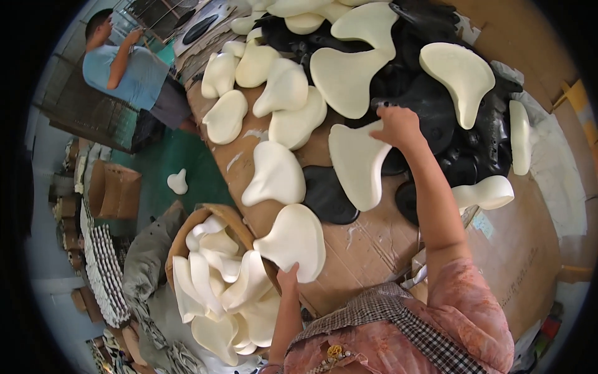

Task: Sort and pack white foam pieces into a cardboard box.

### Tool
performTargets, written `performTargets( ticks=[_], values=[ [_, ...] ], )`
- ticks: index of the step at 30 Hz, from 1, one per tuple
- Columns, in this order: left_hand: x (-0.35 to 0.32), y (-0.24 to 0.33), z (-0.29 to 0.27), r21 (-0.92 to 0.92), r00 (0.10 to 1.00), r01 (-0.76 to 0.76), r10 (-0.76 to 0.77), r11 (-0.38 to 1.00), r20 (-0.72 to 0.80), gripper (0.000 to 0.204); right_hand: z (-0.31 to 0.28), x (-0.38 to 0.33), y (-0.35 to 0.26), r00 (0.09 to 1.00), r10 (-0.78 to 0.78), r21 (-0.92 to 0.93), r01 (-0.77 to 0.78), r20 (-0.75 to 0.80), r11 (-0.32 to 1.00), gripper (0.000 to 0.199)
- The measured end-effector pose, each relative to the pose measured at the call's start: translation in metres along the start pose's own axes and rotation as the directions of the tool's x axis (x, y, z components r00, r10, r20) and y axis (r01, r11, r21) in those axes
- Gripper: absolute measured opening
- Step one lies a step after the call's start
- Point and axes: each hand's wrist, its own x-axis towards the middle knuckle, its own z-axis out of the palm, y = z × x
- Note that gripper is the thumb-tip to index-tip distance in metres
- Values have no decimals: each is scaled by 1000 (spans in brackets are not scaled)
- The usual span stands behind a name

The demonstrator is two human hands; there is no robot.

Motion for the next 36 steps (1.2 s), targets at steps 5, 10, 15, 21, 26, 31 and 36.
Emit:
performTargets(
  ticks=[5,10,15,21,26,31,36],
  values=[
    [-36,58,4,-211,969,188,-146,959,199,52,18,-4,85,940,-45,-273,144,337,951,23],
    [-16,118,-11,-517,963,123,24,847,269,53,-21,7,67,997,-55,474,70,-45,878,14],
    [86,140,64,-639,959,161,33,752,281,53,64,83,70,947,178,391,-63,-266,918,19],
    [124,182,115,-728,923,262,56,633,381,57,118,140,63,980,77,656,-181,185,733,50],
    [148,185,109,-669,901,279,53,688,431,52,120,151,60,917,52,715,-344,397,609,48],
    [149,175,114,-760,931,344,-91,551,355,47,121,118,30,971,104,816,-238,217,527,42],
    [142,171,162,-785,866,404,82,470,494,45,123,69,-26,962,180,551,-38,-207,834,42]
  ],
)
